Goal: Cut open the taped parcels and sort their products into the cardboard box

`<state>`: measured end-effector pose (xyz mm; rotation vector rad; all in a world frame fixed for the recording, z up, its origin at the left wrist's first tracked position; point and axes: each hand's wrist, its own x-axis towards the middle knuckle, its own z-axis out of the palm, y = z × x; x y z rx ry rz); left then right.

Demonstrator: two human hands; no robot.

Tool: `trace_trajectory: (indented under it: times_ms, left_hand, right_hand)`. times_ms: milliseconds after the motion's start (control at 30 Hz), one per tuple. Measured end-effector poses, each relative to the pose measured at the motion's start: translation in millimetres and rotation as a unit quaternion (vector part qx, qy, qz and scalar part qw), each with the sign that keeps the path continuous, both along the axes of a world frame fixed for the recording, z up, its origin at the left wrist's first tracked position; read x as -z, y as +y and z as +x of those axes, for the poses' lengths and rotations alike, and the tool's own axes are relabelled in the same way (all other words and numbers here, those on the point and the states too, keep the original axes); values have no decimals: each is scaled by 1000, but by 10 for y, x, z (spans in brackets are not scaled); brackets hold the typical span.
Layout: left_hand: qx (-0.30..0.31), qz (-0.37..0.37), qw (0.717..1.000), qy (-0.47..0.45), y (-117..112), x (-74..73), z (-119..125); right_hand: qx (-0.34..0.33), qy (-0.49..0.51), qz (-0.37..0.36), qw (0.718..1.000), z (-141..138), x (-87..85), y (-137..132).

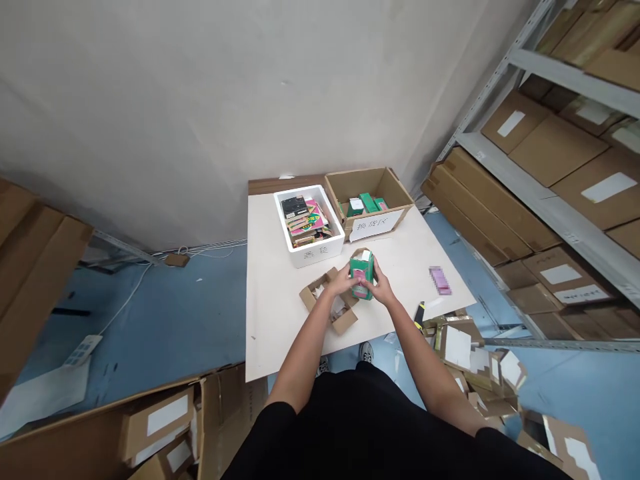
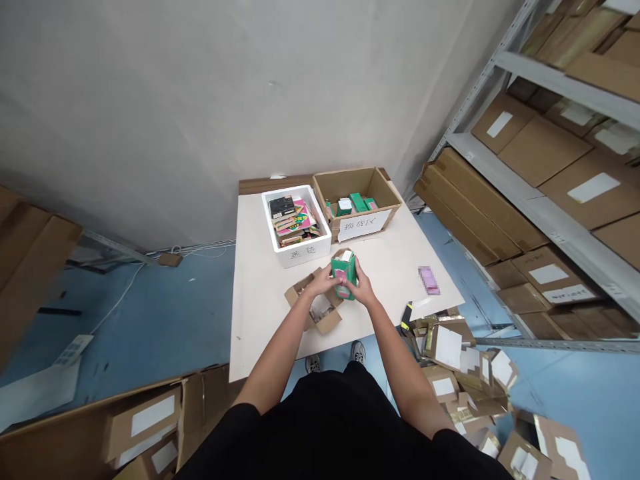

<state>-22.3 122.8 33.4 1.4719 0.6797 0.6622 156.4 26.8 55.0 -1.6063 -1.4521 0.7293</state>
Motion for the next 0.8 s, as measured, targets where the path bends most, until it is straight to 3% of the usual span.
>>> trace_trajectory:
  times_ms: [200,367,500,600,700,800]
  left_hand:
    - [-25,18,997,71,-317,252,778]
    - [-106,64,973,195,-650,557,1124]
    - [-124,47,952,276,-822,755,1135]
    - [-110,40,946,301,-794,780,1043]
    - [-76,62,946,309,-634,685,974]
    - [-58,78,940,326,-472,556,978]
  right_hand:
    - [4,-14,-80,997,596,148,-44]
    - [27,-18,-133,991,794,513,-40]
    - [28,-2,-178,984,813,925,-169]
    - [24,47,-187,981,806,1134,-227]
    - [41,86,-155,983,810,1186,-154]
    - [68,68,-132,987,834,1127,-16]
